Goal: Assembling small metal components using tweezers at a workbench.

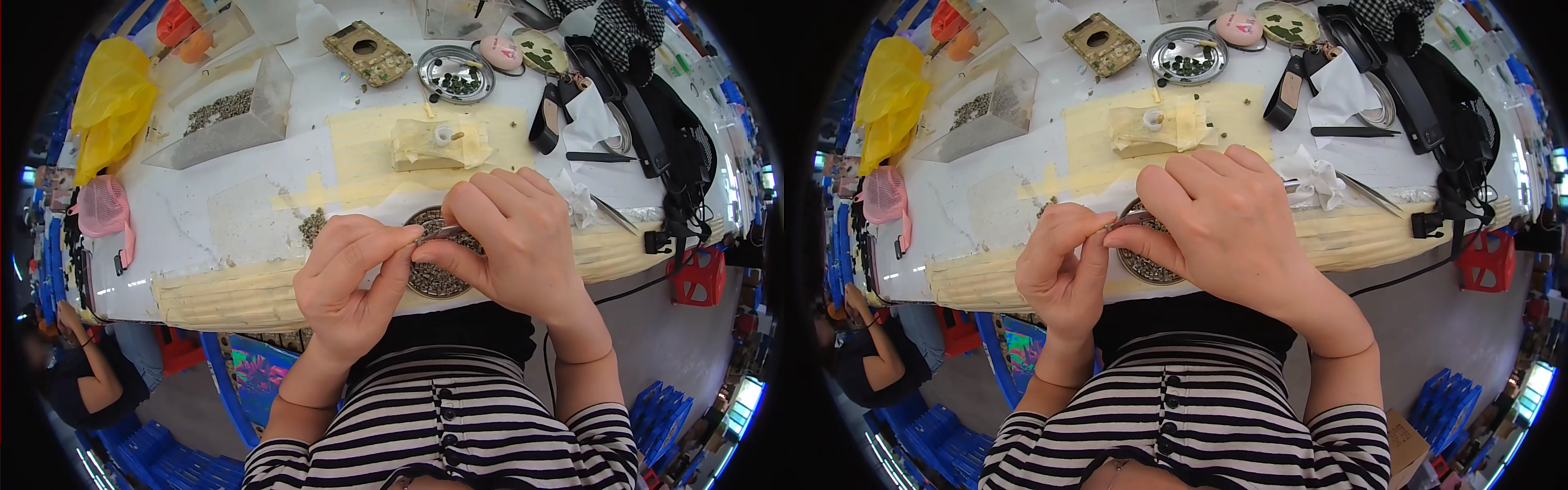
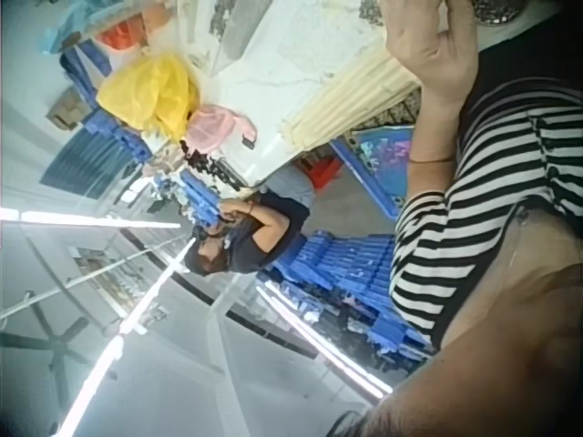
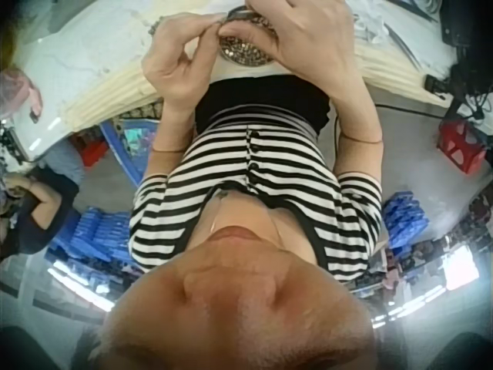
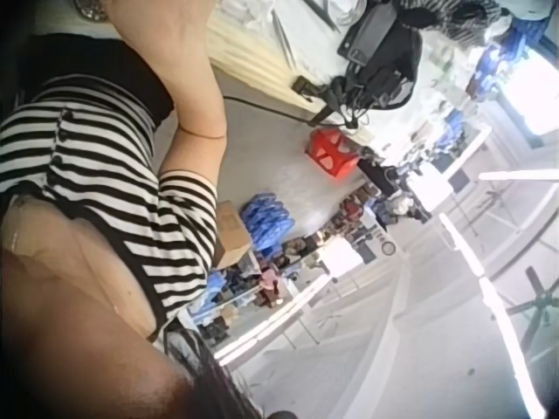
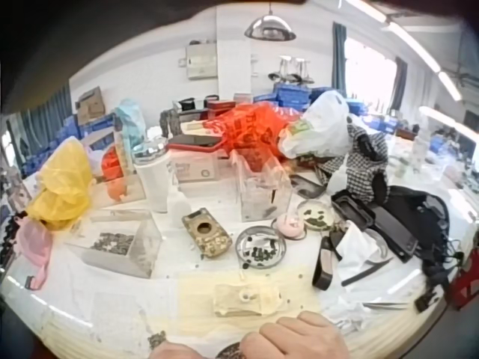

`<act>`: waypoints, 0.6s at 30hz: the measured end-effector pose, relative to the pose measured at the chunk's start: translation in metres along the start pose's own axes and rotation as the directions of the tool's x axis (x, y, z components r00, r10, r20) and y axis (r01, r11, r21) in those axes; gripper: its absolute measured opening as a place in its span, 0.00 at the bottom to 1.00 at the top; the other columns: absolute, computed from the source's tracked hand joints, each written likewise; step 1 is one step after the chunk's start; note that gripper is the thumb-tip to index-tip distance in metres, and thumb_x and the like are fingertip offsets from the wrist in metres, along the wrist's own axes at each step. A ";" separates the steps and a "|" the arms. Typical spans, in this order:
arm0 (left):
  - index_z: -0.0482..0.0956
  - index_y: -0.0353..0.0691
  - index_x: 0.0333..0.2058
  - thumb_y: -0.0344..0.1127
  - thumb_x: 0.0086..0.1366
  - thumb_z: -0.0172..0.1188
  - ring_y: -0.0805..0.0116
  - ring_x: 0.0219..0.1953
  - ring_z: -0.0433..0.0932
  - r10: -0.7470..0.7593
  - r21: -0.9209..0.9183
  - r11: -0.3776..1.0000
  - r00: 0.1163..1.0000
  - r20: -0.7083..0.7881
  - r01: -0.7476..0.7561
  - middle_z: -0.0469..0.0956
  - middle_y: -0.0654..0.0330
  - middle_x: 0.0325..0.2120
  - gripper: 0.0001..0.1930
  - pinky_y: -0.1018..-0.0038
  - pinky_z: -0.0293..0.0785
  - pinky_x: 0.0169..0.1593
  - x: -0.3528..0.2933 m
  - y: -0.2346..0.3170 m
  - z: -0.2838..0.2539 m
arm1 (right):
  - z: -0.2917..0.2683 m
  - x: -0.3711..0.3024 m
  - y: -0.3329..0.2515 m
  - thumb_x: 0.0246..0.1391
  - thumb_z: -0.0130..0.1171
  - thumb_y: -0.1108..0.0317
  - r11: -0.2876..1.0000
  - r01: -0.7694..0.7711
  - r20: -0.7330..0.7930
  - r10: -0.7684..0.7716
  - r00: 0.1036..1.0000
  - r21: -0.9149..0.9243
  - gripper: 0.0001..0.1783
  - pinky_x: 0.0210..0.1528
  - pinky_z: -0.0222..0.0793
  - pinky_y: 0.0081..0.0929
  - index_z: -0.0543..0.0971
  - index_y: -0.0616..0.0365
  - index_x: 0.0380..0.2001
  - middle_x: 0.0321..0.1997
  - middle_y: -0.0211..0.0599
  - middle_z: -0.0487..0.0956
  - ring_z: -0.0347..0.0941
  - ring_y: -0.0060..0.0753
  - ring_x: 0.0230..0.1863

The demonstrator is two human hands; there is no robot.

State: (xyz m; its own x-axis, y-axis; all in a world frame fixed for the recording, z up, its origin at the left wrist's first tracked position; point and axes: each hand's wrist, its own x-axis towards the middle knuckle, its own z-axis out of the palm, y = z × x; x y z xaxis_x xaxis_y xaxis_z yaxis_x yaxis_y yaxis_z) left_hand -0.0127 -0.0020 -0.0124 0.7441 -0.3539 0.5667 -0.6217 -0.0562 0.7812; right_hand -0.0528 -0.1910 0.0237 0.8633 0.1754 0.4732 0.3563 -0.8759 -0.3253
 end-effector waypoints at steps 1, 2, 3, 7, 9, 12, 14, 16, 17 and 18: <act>0.85 0.32 0.40 0.18 0.56 0.66 0.65 0.32 0.77 0.003 0.001 1.000 1.000 0.001 -0.003 0.79 0.58 0.28 0.12 0.74 0.72 0.37 0.000 0.000 0.000 | 0.000 0.000 0.000 0.50 0.66 0.42 1.000 0.003 -0.002 -0.003 1.000 -0.001 0.26 0.30 0.61 0.33 0.71 0.53 0.24 0.22 0.31 0.70 0.69 0.38 0.24; 0.85 0.33 0.40 0.18 0.56 0.67 0.65 0.31 0.76 0.009 0.006 1.000 1.000 0.002 -0.009 0.79 0.58 0.28 0.12 0.74 0.72 0.37 0.000 0.000 0.000 | 0.000 0.000 0.001 0.50 0.66 0.42 1.000 0.006 -0.004 -0.006 1.000 -0.003 0.26 0.30 0.61 0.33 0.71 0.53 0.24 0.21 0.31 0.70 0.69 0.38 0.24; 0.85 0.33 0.40 0.18 0.55 0.67 0.65 0.31 0.76 0.016 0.012 1.000 1.000 0.003 -0.016 0.79 0.59 0.28 0.12 0.74 0.72 0.36 0.001 0.000 0.000 | 0.001 0.000 0.001 0.49 0.66 0.42 1.000 0.009 -0.006 -0.009 1.000 -0.004 0.26 0.30 0.61 0.33 0.71 0.53 0.24 0.21 0.31 0.70 0.69 0.38 0.24; 0.85 0.34 0.40 0.18 0.55 0.67 0.65 0.31 0.76 0.062 0.067 0.996 0.998 0.003 -0.062 0.79 0.60 0.28 0.13 0.73 0.71 0.36 0.001 0.000 0.001 | -0.002 -0.001 0.002 0.49 0.66 0.43 1.000 -0.001 0.051 0.000 0.999 0.013 0.25 0.29 0.61 0.33 0.71 0.53 0.24 0.21 0.30 0.71 0.68 0.38 0.23; 0.86 0.35 0.40 0.18 0.54 0.68 0.65 0.31 0.76 0.088 0.086 0.992 0.996 -0.004 -0.087 0.79 0.60 0.28 0.14 0.73 0.71 0.36 0.001 0.000 0.002 | -0.003 -0.002 0.003 0.49 0.67 0.43 1.000 -0.002 0.069 0.000 0.998 0.030 0.25 0.29 0.61 0.33 0.72 0.53 0.24 0.20 0.30 0.71 0.68 0.39 0.22; 0.86 0.35 0.40 0.18 0.53 0.68 0.65 0.31 0.76 0.086 0.091 0.992 0.996 -0.010 -0.085 0.79 0.61 0.28 0.14 0.73 0.71 0.35 0.000 0.001 0.002 | -0.002 -0.004 0.004 0.48 0.68 0.43 0.996 -0.014 0.116 0.004 0.993 0.092 0.25 0.28 0.61 0.33 0.72 0.53 0.24 0.21 0.30 0.72 0.68 0.38 0.21; 0.86 0.35 0.40 0.18 0.53 0.68 0.65 0.31 0.76 0.069 0.080 0.994 0.998 -0.009 -0.068 0.79 0.60 0.28 0.14 0.73 0.71 0.35 0.000 0.001 0.002 | -0.002 -0.004 0.003 0.48 0.68 0.42 0.996 -0.002 0.097 -0.007 0.995 0.092 0.26 0.28 0.61 0.33 0.71 0.53 0.24 0.20 0.30 0.72 0.68 0.38 0.21; 0.86 0.35 0.40 0.18 0.53 0.68 0.65 0.31 0.76 0.050 0.063 0.997 0.999 -0.003 -0.050 0.79 0.60 0.28 0.14 0.73 0.71 0.36 0.000 0.001 0.001 | -0.003 -0.004 0.003 0.47 0.68 0.41 0.998 0.006 0.063 -0.011 0.998 0.068 0.26 0.28 0.61 0.33 0.71 0.53 0.24 0.20 0.30 0.72 0.68 0.38 0.21; 0.86 0.34 0.40 0.17 0.53 0.68 0.66 0.31 0.76 0.028 0.033 0.999 1.000 0.001 -0.028 0.79 0.60 0.27 0.14 0.74 0.71 0.36 0.000 0.001 0.001 | -0.002 -0.003 0.004 0.47 0.68 0.41 0.999 0.009 0.037 -0.010 0.999 0.047 0.26 0.28 0.61 0.33 0.71 0.53 0.24 0.20 0.30 0.71 0.67 0.38 0.21; 0.86 0.34 0.40 0.17 0.54 0.67 0.66 0.31 0.76 0.007 0.004 1.000 1.000 0.005 -0.007 0.79 0.59 0.27 0.13 0.74 0.71 0.36 0.000 0.000 0.000 | -0.001 -0.003 0.004 0.48 0.68 0.41 1.000 0.010 0.012 -0.011 1.000 0.026 0.26 0.28 0.61 0.33 0.71 0.53 0.24 0.20 0.30 0.71 0.67 0.38 0.21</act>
State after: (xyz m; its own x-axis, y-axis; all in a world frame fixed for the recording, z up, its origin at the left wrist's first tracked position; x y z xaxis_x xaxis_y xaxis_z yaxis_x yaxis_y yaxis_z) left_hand -0.0125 -0.0023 -0.0121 0.7384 -0.3593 0.5706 -0.6277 -0.0571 0.7764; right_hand -0.0541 -0.1954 0.0224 0.8636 0.1900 0.4671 0.3744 -0.8621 -0.3415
